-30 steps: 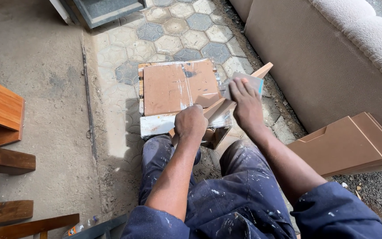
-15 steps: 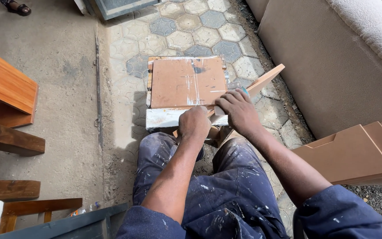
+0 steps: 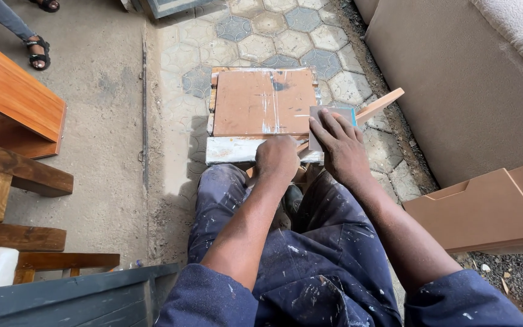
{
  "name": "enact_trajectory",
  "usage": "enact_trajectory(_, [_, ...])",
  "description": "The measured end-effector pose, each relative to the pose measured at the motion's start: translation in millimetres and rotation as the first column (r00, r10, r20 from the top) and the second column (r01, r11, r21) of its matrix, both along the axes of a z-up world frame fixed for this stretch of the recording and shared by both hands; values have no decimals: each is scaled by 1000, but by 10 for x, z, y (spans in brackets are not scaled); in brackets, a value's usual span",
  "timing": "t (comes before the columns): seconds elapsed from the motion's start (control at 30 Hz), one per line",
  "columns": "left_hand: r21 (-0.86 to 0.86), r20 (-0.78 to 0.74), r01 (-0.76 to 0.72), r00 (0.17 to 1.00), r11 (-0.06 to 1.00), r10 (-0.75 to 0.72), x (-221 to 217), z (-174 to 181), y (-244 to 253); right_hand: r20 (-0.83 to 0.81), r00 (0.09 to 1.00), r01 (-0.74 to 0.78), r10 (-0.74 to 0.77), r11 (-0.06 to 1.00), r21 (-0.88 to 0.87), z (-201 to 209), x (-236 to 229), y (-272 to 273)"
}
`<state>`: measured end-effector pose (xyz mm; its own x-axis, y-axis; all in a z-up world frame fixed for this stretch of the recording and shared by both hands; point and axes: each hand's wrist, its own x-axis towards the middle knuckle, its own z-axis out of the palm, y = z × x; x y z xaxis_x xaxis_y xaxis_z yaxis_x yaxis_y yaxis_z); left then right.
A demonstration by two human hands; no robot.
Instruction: The person sands a rectangular wooden board using a sanding block, working on the flat face and edges. The board is repositioned and flipped to sand different sides and edges. The person continues sanding until the end of the clip.
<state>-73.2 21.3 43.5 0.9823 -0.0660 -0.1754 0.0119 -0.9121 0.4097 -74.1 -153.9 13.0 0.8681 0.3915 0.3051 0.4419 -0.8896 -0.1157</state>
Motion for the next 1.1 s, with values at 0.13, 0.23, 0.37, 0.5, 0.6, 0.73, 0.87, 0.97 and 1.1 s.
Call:
enact_trajectory(0.13, [-21, -18, 11, 1000, 1000, -12, -80, -80, -161, 40, 992, 122, -121, 992, -19, -117, -2, -142])
enact_trajectory(0.23, [-30, 19, 54, 998, 998, -54, -59, -178, -213, -67, 971, 236, -231, 969, 80, -273, -146, 20])
enact_trajectory(0.37, [-58, 10, 44, 999, 997, -44, -203, -100, -238, -27, 986, 164, -163, 986, 26, -355, -322, 118])
enact_trajectory(0.5, [-98, -10, 39, 999, 994, -40, -285, -6, -270, -100, 951, 303, -291, 943, 139, -266, 188, -90])
enact_trajectory(0.6, [-134, -10, 80, 997, 988, -82, -257, 6, -267, -69, 967, 255, -247, 955, 154, -317, 293, -225])
enact_trajectory(0.73, [-238, -7, 36, 999, 971, -39, -203, -108, -268, -133, 989, 92, -63, 970, 226, -222, -240, 26])
enact_trajectory(0.87, [-254, -54, 69, 995, 965, -86, -338, 46, -360, -148, 989, 85, -26, 909, 408, -366, -70, -84])
enact_trajectory(0.97, [-309, -98, 65, 990, 949, -100, -445, 88, -432, -117, 991, 118, -69, 865, 488, -312, 148, -230])
enact_trajectory(1.1, [-523, -129, -11, 989, 852, -67, -484, -17, -486, -84, 996, 77, -39, 855, 513, -153, -310, -63])
